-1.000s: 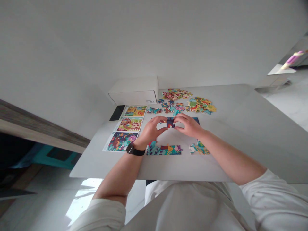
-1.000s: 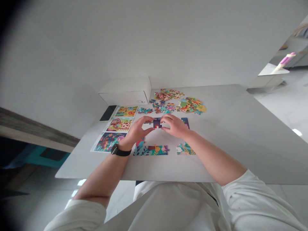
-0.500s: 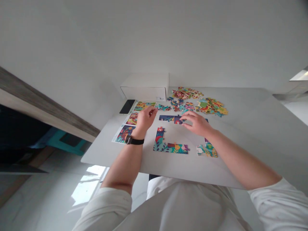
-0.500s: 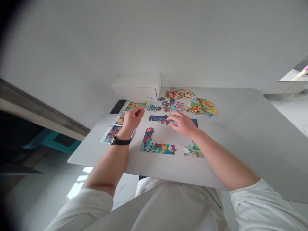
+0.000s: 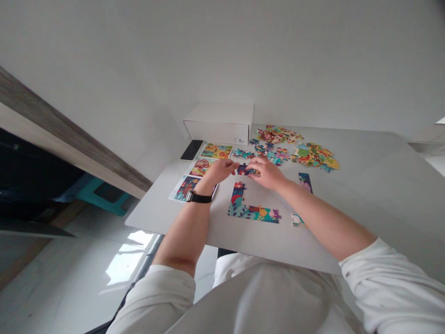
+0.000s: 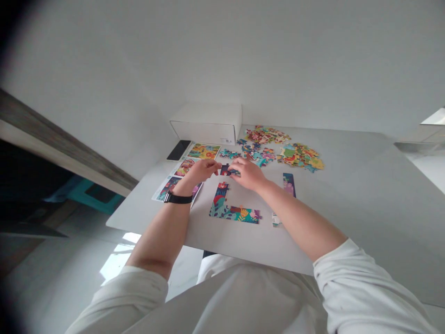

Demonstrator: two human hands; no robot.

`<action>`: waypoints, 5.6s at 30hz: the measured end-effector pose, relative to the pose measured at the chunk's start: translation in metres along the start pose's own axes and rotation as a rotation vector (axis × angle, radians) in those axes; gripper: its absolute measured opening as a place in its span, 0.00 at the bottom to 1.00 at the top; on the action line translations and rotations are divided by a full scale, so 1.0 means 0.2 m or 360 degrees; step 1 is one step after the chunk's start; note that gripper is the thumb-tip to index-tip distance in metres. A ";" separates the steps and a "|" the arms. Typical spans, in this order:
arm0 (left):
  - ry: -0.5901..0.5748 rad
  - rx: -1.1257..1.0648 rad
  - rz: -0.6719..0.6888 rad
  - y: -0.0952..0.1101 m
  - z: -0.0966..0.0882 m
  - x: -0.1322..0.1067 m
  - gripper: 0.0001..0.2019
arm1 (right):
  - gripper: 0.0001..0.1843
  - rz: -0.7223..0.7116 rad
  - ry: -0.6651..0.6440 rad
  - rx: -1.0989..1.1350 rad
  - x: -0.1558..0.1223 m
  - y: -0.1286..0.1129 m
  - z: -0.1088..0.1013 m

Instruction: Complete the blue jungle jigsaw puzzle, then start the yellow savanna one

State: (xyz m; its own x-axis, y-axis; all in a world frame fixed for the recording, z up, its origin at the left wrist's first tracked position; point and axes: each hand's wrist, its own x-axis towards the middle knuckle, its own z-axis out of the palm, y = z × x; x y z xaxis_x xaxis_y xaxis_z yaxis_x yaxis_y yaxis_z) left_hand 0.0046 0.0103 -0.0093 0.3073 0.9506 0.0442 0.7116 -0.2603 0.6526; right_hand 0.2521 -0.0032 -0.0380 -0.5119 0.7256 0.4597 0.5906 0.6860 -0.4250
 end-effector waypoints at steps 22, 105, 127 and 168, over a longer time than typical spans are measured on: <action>-0.0253 0.0273 -0.0317 0.00 0.08 -0.01 0.12 | 0.12 -0.0041 -0.0156 -0.0139 -0.07 0.04 0.19; 0.0146 -0.0009 0.0030 -0.15 0.22 0.10 0.21 | 0.16 0.0479 -0.0258 -0.0588 -0.08 0.08 0.04; 0.0034 0.0445 0.0339 -0.12 0.20 0.06 0.16 | 0.17 0.0489 -0.0266 -0.0540 -0.10 0.07 0.04; -0.0330 0.0739 0.0396 -0.03 0.13 -0.02 0.20 | 0.23 0.0435 -0.0327 -0.0541 -0.09 0.04 0.04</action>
State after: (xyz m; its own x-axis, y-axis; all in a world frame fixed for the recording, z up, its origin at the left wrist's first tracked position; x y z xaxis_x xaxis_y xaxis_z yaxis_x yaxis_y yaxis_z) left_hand 0.0162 0.0034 -0.0327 0.5857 0.8101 -0.0261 0.7906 -0.5639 0.2385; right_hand 0.2611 -0.0108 -0.0565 -0.4018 0.8961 0.1887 0.8737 0.4368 -0.2142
